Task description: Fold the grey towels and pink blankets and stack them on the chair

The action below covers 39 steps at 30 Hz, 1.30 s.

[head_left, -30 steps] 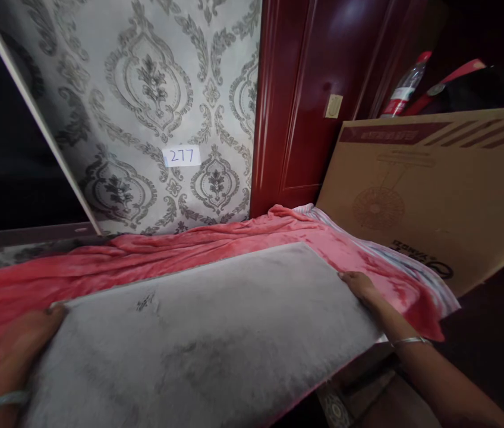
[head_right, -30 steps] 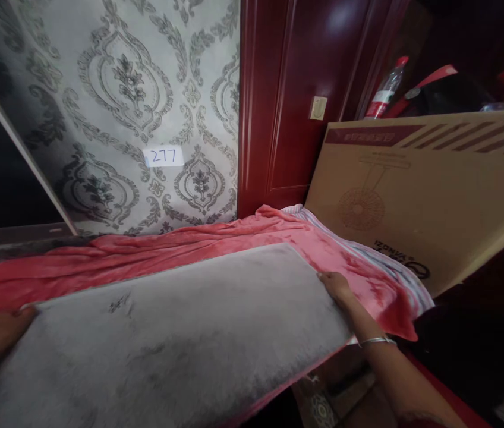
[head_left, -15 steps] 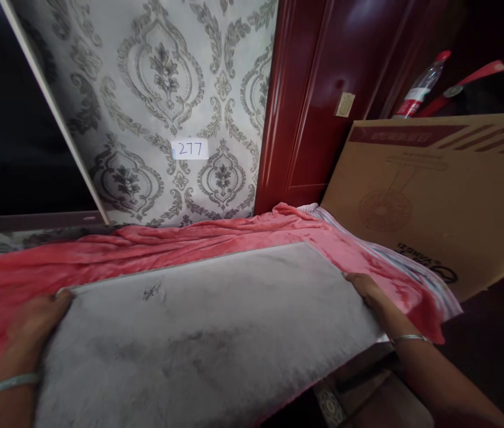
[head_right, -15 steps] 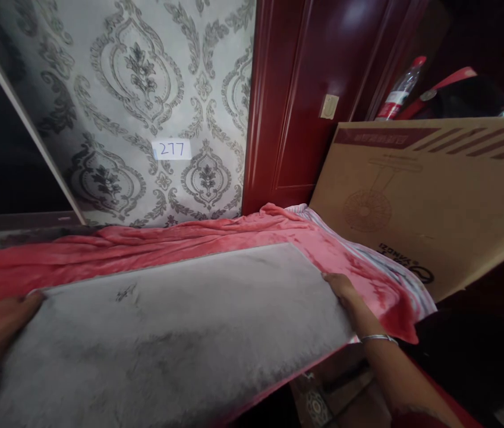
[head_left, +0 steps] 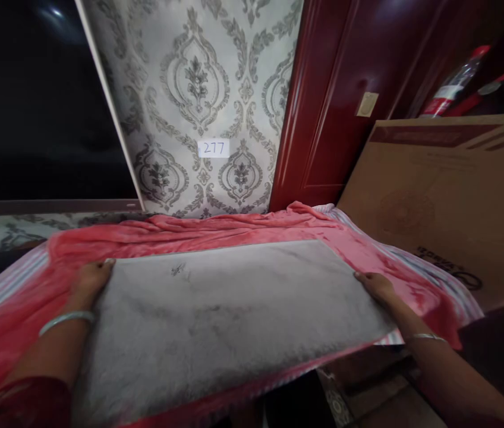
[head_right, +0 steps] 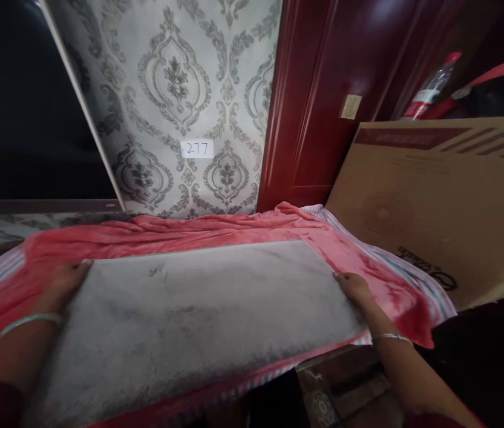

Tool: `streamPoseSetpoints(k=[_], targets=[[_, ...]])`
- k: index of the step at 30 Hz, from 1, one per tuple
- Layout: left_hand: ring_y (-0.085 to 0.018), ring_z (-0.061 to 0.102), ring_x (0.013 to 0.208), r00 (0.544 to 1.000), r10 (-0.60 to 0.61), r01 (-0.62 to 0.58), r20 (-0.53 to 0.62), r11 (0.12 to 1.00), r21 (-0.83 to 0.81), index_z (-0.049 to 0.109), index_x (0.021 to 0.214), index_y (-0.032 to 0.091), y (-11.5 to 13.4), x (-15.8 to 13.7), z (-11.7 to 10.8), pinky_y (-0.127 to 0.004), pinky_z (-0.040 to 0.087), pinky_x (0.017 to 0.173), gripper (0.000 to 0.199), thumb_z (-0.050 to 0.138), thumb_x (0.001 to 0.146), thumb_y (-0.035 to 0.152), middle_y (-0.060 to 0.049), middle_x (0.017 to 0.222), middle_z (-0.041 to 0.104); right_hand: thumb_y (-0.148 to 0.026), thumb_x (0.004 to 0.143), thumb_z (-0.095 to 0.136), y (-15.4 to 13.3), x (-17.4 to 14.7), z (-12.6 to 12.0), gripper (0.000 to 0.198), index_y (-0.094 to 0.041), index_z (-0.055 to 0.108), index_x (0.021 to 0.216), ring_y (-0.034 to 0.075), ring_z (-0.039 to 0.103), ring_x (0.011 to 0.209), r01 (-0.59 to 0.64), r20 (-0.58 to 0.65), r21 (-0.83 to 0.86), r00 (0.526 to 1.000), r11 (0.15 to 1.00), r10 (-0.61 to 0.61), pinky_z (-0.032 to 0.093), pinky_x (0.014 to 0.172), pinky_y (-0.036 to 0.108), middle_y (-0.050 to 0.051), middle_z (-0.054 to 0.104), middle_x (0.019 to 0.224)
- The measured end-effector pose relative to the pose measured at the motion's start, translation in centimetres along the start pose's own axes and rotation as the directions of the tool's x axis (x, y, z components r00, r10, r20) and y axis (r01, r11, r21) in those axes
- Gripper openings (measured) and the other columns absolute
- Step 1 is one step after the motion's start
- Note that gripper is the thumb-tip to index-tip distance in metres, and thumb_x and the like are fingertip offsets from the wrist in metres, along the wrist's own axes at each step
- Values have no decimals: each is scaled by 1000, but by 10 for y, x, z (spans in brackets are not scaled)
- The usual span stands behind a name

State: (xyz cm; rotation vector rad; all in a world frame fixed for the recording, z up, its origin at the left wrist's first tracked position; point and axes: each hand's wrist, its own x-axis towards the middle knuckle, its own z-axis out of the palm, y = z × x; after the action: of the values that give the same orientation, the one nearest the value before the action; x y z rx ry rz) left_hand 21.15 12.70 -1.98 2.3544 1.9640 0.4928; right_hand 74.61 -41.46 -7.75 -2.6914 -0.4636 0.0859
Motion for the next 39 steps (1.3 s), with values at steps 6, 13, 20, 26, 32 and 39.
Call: streamPoseSetpoints(k=[6,13,20,26,32,39], targets=[[-34,71,100,992,-32,32,123,999,2,73,110,5,3,-9,-6,-39,56,77,49,39,93,37,-24,111,74,-38,91,49,8,-11,-3,39,-12,77,88,30,72,85,19,7,-81,1000,997,-19,54,71,36,17,75,84],[-35,55,131,990,136,-137,23,990,18,55,137,2,22,-39,-21,-42,46,105,56,42,94,36,-25,139,59,-46,98,36,-55,-37,18,58,-14,52,144,38,54,128,234,-231,-243,929,941,-291,49,97,57,23,54,143],[-34,27,152,801,572,-589,176,807,54,43,153,18,58,-102,14,-54,24,120,64,39,96,48,-15,164,33,-54,101,30,-163,-64,72,63,-29,32,158,33,24,152,688,97,-219,721,692,-686,28,116,61,9,26,166],[-30,38,147,798,591,-598,120,800,41,54,146,17,40,-105,23,-50,26,121,60,30,99,45,-14,156,47,-54,101,27,-125,-33,79,63,-31,28,159,31,21,153,608,139,-263,792,749,-594,24,118,61,6,21,167],[-29,38,147,878,459,-470,136,880,61,50,149,19,20,-84,20,-51,29,120,59,27,99,41,-11,158,44,-55,100,26,-68,8,60,64,-31,29,159,31,22,152,416,86,-286,909,863,-409,25,118,62,4,22,167],[-29,25,153,911,322,-361,258,924,124,36,156,20,-14,-78,0,-57,23,121,60,27,101,40,-9,165,31,-54,97,27,-49,19,67,67,-26,33,158,34,24,152,388,68,-227,921,893,-383,28,118,63,5,23,167]])
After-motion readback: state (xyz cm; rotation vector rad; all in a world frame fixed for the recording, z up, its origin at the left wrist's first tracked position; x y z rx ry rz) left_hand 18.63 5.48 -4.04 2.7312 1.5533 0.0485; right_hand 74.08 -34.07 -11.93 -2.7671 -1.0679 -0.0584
